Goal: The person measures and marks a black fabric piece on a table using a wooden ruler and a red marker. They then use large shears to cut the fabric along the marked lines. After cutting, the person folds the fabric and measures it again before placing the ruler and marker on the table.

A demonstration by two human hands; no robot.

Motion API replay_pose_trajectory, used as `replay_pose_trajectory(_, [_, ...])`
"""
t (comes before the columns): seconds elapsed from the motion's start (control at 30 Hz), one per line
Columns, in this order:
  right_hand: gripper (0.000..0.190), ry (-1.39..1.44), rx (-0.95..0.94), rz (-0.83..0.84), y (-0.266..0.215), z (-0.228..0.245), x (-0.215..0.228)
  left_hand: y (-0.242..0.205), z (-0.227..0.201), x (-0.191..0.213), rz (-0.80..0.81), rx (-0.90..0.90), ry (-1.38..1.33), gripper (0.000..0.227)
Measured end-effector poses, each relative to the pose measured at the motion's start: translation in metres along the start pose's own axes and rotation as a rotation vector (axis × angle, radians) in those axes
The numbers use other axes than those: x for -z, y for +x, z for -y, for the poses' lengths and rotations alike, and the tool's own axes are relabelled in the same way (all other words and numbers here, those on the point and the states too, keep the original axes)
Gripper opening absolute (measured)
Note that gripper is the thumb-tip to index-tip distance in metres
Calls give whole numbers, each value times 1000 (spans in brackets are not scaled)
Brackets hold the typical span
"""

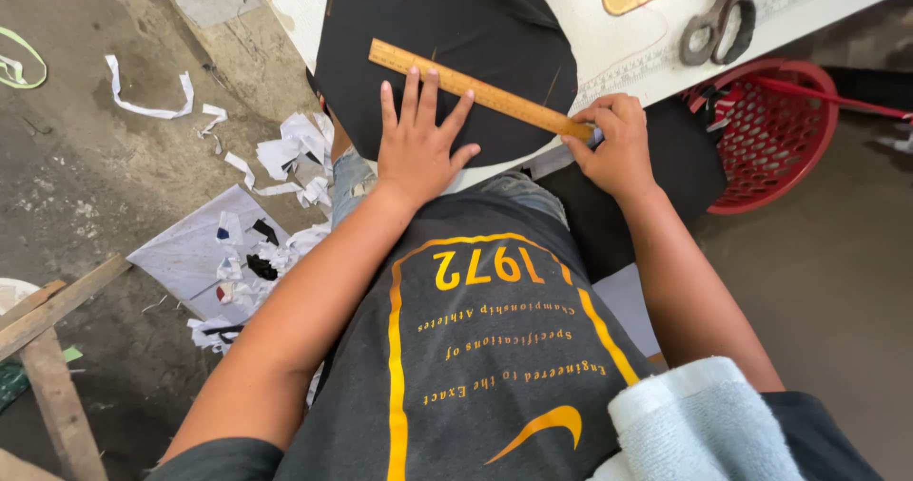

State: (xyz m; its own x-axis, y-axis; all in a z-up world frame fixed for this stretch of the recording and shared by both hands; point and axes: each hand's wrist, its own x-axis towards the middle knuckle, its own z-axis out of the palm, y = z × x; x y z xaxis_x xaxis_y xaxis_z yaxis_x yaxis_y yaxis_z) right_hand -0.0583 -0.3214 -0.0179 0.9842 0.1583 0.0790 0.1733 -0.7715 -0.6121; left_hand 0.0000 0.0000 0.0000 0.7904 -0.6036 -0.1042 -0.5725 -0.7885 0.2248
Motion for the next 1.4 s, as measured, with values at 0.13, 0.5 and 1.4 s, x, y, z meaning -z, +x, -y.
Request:
replay_pose_trajectory(0.13, [22,34,-27,-185,39,-5,1,2,-5,8,21,38,-75,80])
replay_pose_trajectory(0.5, [44,-129,-522,-30,178,0,-9,12,-8,28,260,120,-92,78])
replay_pose_trajectory(1.4, [15,-327,263,229,68,40,15,14,-7,39,361,101,-89,74])
